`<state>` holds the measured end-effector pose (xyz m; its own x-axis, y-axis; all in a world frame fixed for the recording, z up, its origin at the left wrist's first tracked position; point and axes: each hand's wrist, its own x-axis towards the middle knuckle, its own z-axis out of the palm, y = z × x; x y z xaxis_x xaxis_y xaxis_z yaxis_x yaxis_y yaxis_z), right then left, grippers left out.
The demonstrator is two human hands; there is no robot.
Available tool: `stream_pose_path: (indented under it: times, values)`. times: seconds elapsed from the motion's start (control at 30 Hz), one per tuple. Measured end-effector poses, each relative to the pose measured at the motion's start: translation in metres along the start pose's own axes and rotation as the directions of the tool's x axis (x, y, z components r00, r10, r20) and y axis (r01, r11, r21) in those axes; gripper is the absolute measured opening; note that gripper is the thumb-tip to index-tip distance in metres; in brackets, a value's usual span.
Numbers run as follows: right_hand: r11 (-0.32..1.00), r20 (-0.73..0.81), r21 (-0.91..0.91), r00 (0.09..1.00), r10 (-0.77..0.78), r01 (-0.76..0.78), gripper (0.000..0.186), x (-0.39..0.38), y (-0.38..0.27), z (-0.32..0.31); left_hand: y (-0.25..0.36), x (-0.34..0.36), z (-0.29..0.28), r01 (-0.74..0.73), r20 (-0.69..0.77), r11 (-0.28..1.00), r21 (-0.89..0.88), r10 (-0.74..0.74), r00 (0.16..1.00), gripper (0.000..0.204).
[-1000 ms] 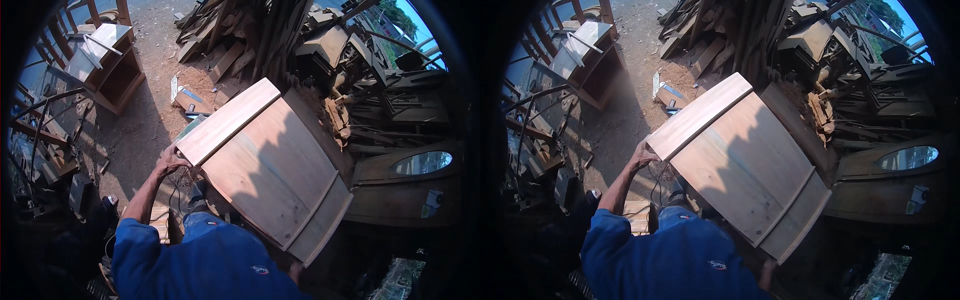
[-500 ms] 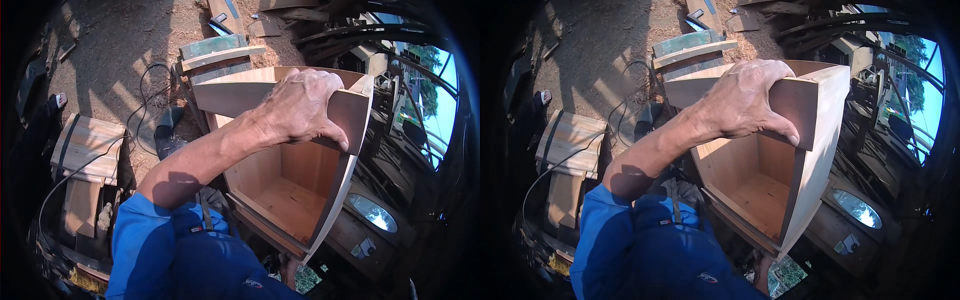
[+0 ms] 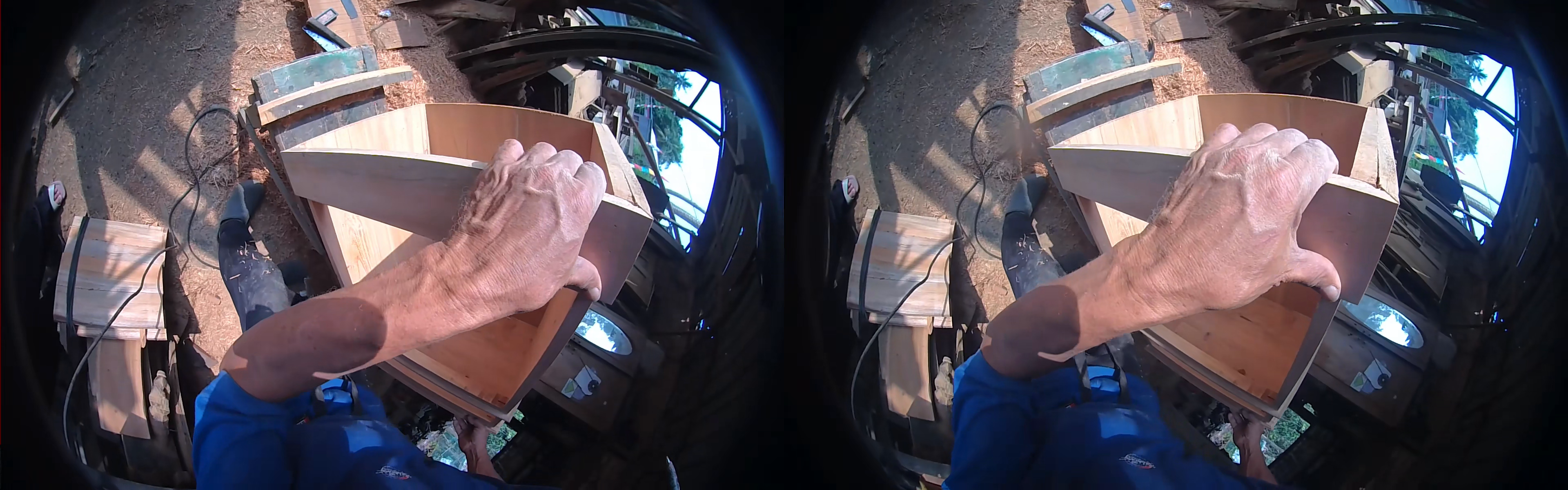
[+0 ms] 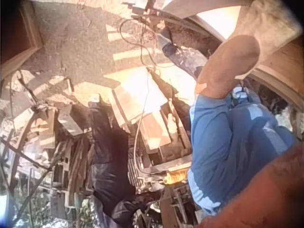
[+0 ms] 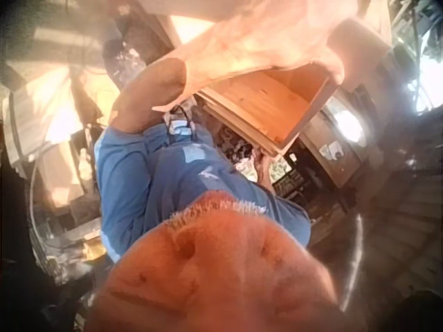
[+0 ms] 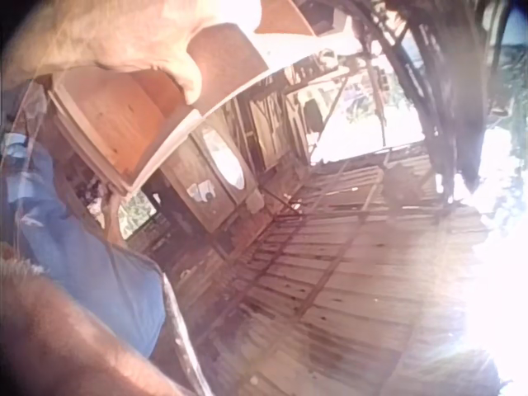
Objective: The person assembles a wooden box using a nail gun and hammer to join boards, then uses a power sander to smooth the surface, and carries the box to a different area.
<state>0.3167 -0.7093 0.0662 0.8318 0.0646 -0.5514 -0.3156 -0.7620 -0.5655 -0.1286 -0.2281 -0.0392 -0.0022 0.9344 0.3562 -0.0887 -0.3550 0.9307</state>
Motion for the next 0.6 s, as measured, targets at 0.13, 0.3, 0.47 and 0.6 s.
stream_pose_path:
  times: [0.13, 0.3, 0.47, 0.6]
  values:
    - [0.999, 0.032, -0.039, 0.999, 0.028, -0.027, 0.040, -0.002, -0.006, 0.003, -0.002, 0.002, 0.002, -0.006, -0.013, 1.000, -0.004, 0.006, 1.000, 0.072]
    - [0.999, 0.017, -0.046, 1.000, 0.015, -0.015, 0.035, 0.001, -0.011, 0.004, -0.002, 0.005, 0.004, -0.011, -0.019, 0.999, -0.041, 0.010, 1.000, 0.066]
    - [0.996, 0.026, -0.085, 0.999, 0.025, -0.023, 0.035, -0.002, -0.015, 0.009, -0.005, 0.004, 0.011, -0.043, -0.063, 0.998, -0.036, 0.041, 0.997, 0.063]
    - [0.996, 0.021, -0.086, 0.999, 0.035, -0.033, 0.035, -0.003, -0.014, 0.009, -0.004, 0.003, 0.010, -0.020, -0.061, 0.999, -0.039, 0.017, 0.998, 0.062]
